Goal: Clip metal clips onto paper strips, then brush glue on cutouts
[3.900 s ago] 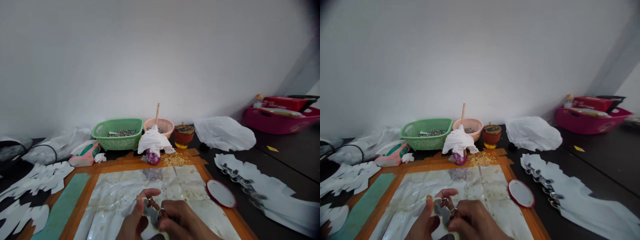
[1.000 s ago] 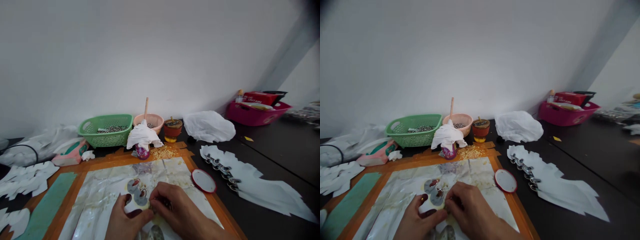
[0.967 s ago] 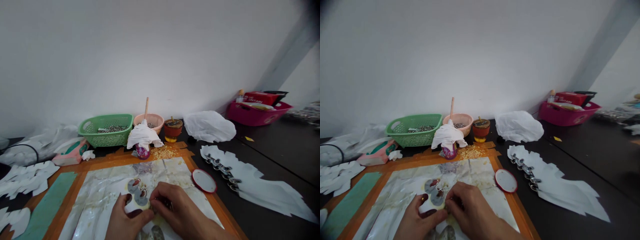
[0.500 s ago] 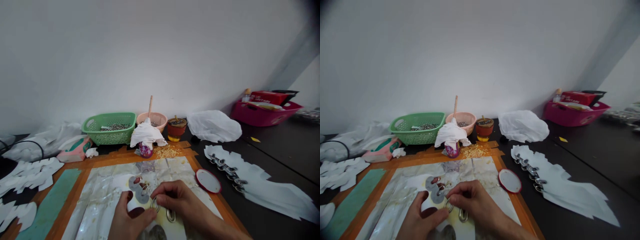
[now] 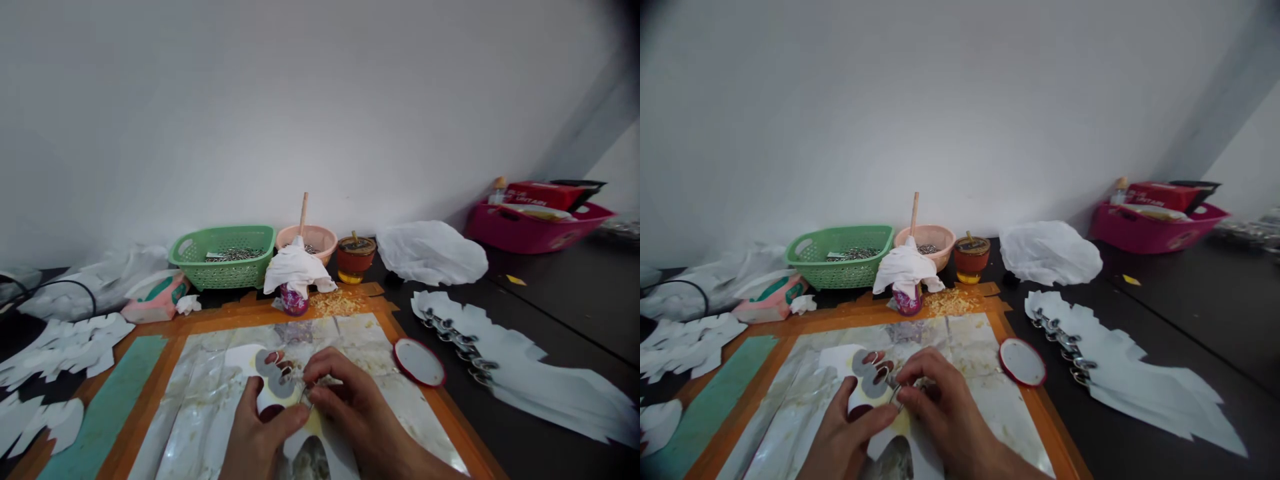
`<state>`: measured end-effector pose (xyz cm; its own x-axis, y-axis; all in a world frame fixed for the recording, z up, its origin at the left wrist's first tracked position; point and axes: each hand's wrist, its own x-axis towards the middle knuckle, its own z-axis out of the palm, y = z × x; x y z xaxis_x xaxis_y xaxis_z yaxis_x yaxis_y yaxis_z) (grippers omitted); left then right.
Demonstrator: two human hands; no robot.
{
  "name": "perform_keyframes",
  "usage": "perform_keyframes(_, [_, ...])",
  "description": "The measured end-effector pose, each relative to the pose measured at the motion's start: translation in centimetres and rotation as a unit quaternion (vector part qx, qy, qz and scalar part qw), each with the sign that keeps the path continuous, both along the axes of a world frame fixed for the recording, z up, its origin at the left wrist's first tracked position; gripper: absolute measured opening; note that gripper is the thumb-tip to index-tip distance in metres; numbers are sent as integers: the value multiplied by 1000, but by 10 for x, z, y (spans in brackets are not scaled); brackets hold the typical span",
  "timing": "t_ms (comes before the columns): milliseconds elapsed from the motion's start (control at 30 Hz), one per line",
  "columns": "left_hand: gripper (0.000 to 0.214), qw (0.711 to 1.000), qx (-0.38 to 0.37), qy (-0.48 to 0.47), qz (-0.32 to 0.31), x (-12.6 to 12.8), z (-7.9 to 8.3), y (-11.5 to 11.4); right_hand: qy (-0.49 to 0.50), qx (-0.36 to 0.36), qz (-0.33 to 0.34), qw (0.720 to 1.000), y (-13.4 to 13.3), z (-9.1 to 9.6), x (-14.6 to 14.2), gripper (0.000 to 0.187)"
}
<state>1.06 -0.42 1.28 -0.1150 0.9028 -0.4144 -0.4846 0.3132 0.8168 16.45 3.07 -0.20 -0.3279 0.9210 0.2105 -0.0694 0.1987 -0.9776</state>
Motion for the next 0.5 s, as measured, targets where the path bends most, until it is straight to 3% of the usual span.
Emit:
perform_keyframes(133, [65, 1000, 5, -15, 15, -2, -1, 1, -54, 90, 0, 994, 0, 2, 5, 16])
perform_keyframes(333, [70, 1000, -6, -21, 23, -5, 0, 0, -102, 62, 18, 993, 3, 7, 4, 13])
perform_keyframes(500, [71, 1000, 5, 14, -12, -6, -7, -1, -108, 56, 17, 992, 6, 4, 4, 10])
